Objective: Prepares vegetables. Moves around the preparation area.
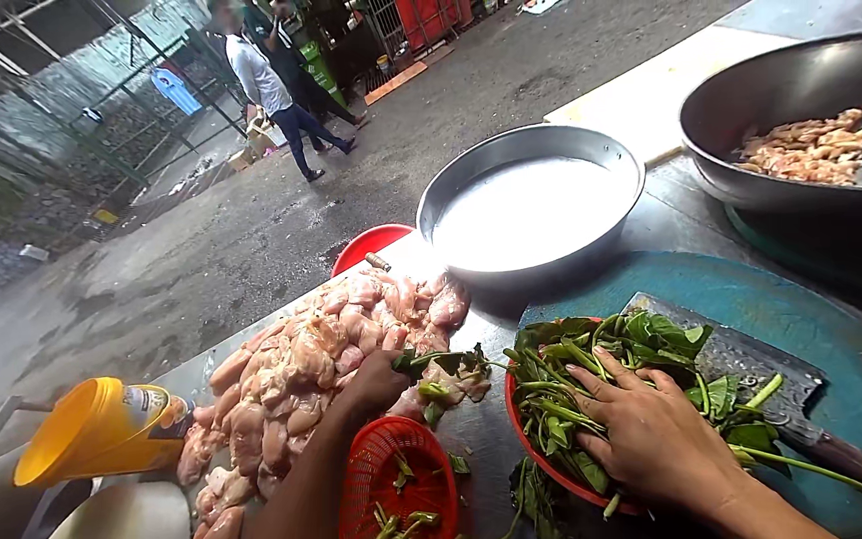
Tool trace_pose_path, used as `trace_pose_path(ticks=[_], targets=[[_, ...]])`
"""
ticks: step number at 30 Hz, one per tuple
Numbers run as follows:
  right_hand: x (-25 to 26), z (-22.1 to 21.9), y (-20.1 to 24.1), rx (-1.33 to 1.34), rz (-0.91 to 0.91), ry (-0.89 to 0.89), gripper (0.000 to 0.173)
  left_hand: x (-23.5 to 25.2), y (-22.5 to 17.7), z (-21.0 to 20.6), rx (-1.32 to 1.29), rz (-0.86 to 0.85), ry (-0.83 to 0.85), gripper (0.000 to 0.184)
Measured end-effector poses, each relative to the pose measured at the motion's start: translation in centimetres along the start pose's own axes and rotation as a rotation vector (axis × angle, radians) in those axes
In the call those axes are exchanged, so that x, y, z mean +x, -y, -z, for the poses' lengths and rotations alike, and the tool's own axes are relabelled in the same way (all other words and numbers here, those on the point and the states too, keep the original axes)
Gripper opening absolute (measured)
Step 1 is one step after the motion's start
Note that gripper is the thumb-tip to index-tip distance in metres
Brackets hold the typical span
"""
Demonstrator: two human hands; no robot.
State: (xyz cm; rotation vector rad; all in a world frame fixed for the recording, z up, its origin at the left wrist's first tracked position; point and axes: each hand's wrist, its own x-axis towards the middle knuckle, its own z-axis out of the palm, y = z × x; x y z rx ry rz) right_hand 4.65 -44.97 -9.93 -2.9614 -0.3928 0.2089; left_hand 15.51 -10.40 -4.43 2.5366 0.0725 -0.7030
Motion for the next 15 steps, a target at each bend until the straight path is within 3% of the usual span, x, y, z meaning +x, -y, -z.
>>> trace_pose_path(ticks=[9,15], targets=[[-0.3,0.4,-0.1,0.082,0.039,-0.108,0.05,-5.4,-3.8,4.8,-0.475,-0.26,-0.064,0.018],[-1.4,1.5,-1.3,0.482,0.092,-0.373,0.057,-7.9,-8.1,5.7,-0.542,-0.521,-0.009,0.022]])
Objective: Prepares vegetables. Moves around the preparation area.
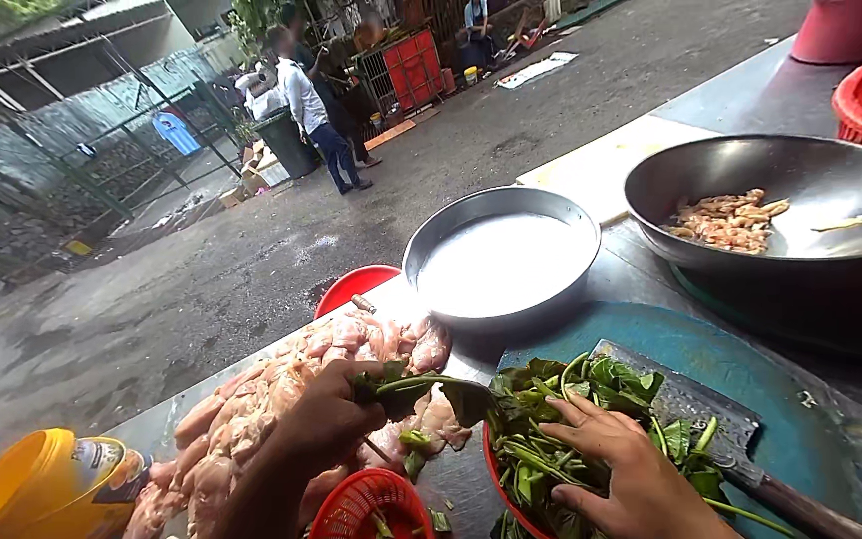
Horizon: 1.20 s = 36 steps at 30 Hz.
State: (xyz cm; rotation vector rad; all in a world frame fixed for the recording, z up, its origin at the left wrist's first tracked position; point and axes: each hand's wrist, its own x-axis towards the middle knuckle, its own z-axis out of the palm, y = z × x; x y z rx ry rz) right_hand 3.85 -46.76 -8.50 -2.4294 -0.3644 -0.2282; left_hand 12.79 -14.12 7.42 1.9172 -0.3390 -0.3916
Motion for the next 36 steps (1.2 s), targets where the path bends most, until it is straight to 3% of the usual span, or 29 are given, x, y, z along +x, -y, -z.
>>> trace_pose_path(ticks=[3,7,9,12,15,17,20,24,26,29,32,34,36], targets=[[0.0,2.1,1.1,0.27,0.028,-0.232,0.052,0.7,-1.3,-2.2,-0.008,-0.008,0.047,0.022],[0.3,5.2,3.1,0.577,0.131,-0.381,0.066,2.6,-2.1,-5.7,0.069,-0.01,0.181,0.015],[0.3,6.1,4.2,0.48,0.087,-0.431,0.065,3.3,-2.8,-7.6,0.179,0.021,0.228,0.009],[0.4,6.3,4.8,0.288,0.003,-0.495,0.043,3.8,-3.4,-9.7,0.315,0.031,0.337,0.001],[0.1,6.2,4.0,0.28,-0.014,-0.48,0.017,4.1,-3.3,-11.1,0.307,-0.022,0.42,0.016],[-0.2,6.2,3.4,0.244,-0.009,-0.476,0.017,4.3,-3.3,-12.0,0.349,-0.05,0.426,0.026],[-0.6,6.1,2.8,-0.024,0.012,-0.54,0.023,4.1,-3.2,-13.8,0.457,-0.135,0.369,0.026],[-0.1,6.0,3.6,-0.211,-0.033,-0.69,0.023,2.7,-3.3,-16.4,0.577,-0.414,0.211,0.022],[0.4,6.7,4.0,-0.215,-0.119,-0.759,0.023,2.5,-3.4,-16.6,0.524,-0.461,0.137,0.022],[0.0,9.1,2.0,-0.289,-0.407,-0.84,0.023,2.0,-3.3,-15.2,0.337,-0.497,0.081,0.027],[-1.7,11.7,-0.3,-0.118,-0.508,-0.926,0.019,2.3,-3.6,-13.7,0.206,-0.511,-0.018,0.029],[-2.8,12.2,-0.9,0.244,-0.444,-1.0,0.014,3.6,-2.5,-14.0,0.108,-0.509,0.048,0.025],[-3.5,12.5,-1.0,0.562,-0.41,-1.037,0.021,5.5,0.0,-15.5,0.267,-0.478,0.162,0.022]])
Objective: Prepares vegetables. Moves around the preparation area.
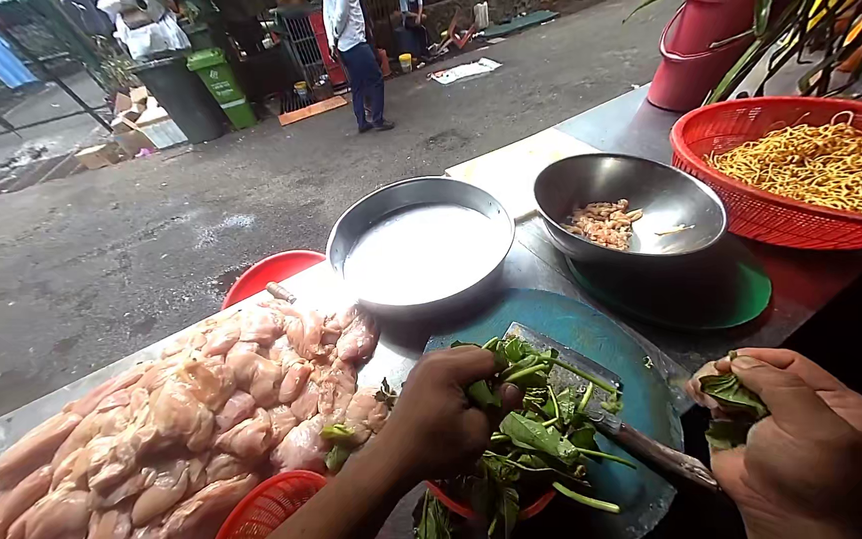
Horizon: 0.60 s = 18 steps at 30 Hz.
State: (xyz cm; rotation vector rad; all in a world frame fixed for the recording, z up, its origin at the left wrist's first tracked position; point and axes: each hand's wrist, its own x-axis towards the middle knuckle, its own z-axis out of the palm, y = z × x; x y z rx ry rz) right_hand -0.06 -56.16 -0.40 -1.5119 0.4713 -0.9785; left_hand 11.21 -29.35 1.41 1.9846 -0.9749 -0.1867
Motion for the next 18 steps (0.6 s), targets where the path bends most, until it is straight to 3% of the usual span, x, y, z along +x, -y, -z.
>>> trace_pose_path(ticks=[2,4,6,9,12,14,16,18], targets=[[-0.4,0.5,-0.1,0.12,-0.092,0.03,0.026,0.4,2.4,-2.9,0.342,0.101,0.283,0.023],[-0.8,1.1,-0.1,0.173,-0.184,0.094,0.028,0.1,4.1,-5.5,0.541,0.182,0.471,0.039],[-1.0,1.7,-0.1,0.183,-0.244,0.164,0.024,-0.2,4.7,-6.1,0.544,0.216,0.472,0.05],[-1.2,2.5,-0.5,0.149,-0.272,0.205,0.022,-0.1,3.9,-3.6,0.405,0.243,0.476,0.072],[-1.2,2.9,-1.5,0.087,-0.295,0.236,0.023,-1.2,2.9,0.5,0.273,0.235,0.325,0.083],[-1.4,2.7,-2.3,-0.004,-0.304,0.267,0.017,-2.9,2.7,3.1,0.203,0.207,0.109,0.072],[-1.5,2.2,-3.1,-0.109,-0.312,0.317,0.013,-5.4,3.4,4.7,0.2,0.204,-0.12,0.045],[-1.2,1.2,-3.7,-0.226,-0.283,0.376,0.012,-8.1,4.1,5.3,0.256,0.32,-0.174,0.014]])
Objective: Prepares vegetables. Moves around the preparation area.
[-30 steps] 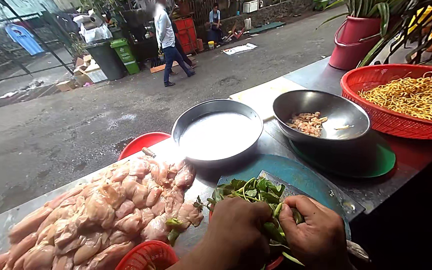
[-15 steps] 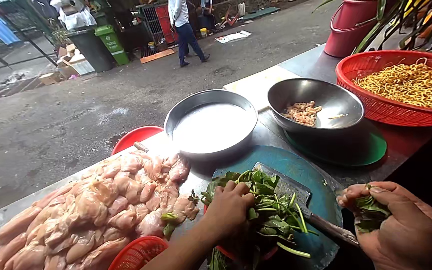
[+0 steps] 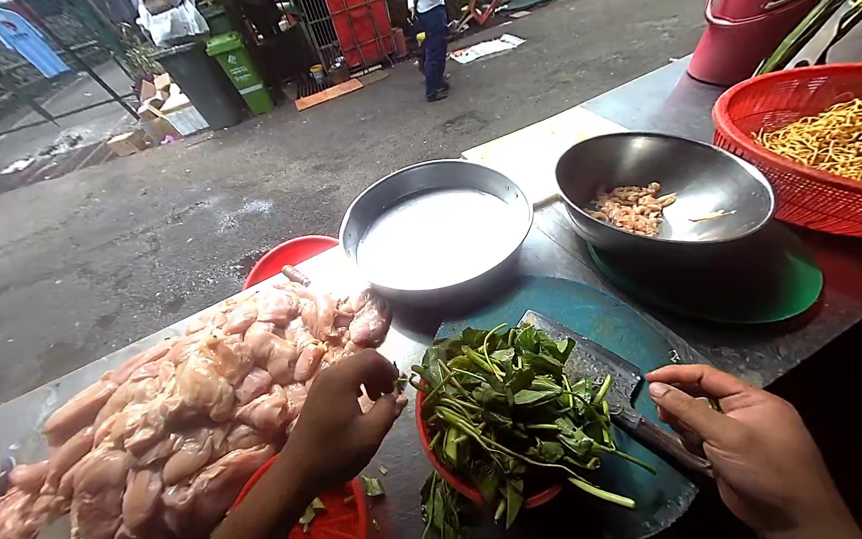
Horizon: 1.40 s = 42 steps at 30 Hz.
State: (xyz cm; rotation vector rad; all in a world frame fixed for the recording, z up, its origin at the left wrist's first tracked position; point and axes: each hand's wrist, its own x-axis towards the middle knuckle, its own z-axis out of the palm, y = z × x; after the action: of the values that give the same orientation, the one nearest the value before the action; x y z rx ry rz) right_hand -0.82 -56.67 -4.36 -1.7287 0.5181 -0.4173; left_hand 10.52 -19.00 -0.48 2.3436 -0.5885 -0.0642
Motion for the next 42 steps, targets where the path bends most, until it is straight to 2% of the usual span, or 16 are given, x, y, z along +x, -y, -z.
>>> trace_pose_path(ticks=[1,3,5,8,10,11,14,17,20,23,28,31,35,37,40,42], targets=[[0.4,-0.5,0.1,-0.083,0.025,0.022,0.013,-1.2,0.4,0.1,0.051,0.105,0.101,0.011],[0.9,-1.5,0.7,-0.223,0.079,0.06,0.013,-3.5,0.4,-0.5,0.157,0.331,0.463,0.018],[1.0,-2.8,1.7,-0.27,0.141,0.073,0.015,-5.7,0.4,-3.2,0.221,0.438,0.726,0.025],[0.3,-4.7,3.0,-0.202,0.271,0.137,0.017,-8.7,0.0,-8.7,0.269,0.43,0.829,0.054],[-0.8,-5.9,3.8,-0.117,0.329,0.267,0.018,-9.9,0.2,-12.2,0.324,0.338,0.784,0.065],[-1.6,-6.4,4.4,-0.086,0.341,0.35,0.019,-10.3,0.7,-13.6,0.351,0.277,0.742,0.062],[-4.3,-7.3,6.0,-0.011,0.359,0.675,0.021,-10.2,3.3,-15.4,0.29,0.151,0.575,0.035],[-6.6,-8.3,5.5,0.107,0.35,1.018,0.024,-8.8,5.3,-12.3,0.074,0.177,0.381,0.02],[-9.2,-9.6,3.0,0.112,0.279,1.221,0.028,-7.7,5.7,-6.8,-0.066,0.377,0.202,0.017],[-11.6,-10.8,-0.4,0.001,0.181,1.268,0.025,-7.8,5.5,-2.6,-0.363,0.533,0.0,0.006],[-13.3,-13.5,-4.2,-0.364,-0.027,1.215,0.027,-8.4,4.5,-0.6,-0.886,0.697,0.014,0.022],[-13.8,-15.6,-5.4,-0.546,-0.055,1.227,0.032,-8.8,4.3,-0.6,-0.99,0.67,-0.002,0.03],[-15.1,-19.4,-5.1,-0.887,-0.039,1.297,0.052,-8.9,3.7,0.5,-1.072,0.617,-0.185,0.028],[-15.9,-21.1,-5.1,-1.035,0.015,1.322,0.055,-8.8,3.7,1.1,-1.078,0.573,-0.262,0.026],[-17.0,-22.1,-5.6,-1.133,0.107,1.323,0.036,-8.9,3.8,1.7,-1.206,0.525,-0.267,0.027],[-17.3,-22.1,-6.0,-1.139,0.124,1.314,0.026,-8.9,4.5,1.8,-1.257,0.454,-0.098,0.04]])
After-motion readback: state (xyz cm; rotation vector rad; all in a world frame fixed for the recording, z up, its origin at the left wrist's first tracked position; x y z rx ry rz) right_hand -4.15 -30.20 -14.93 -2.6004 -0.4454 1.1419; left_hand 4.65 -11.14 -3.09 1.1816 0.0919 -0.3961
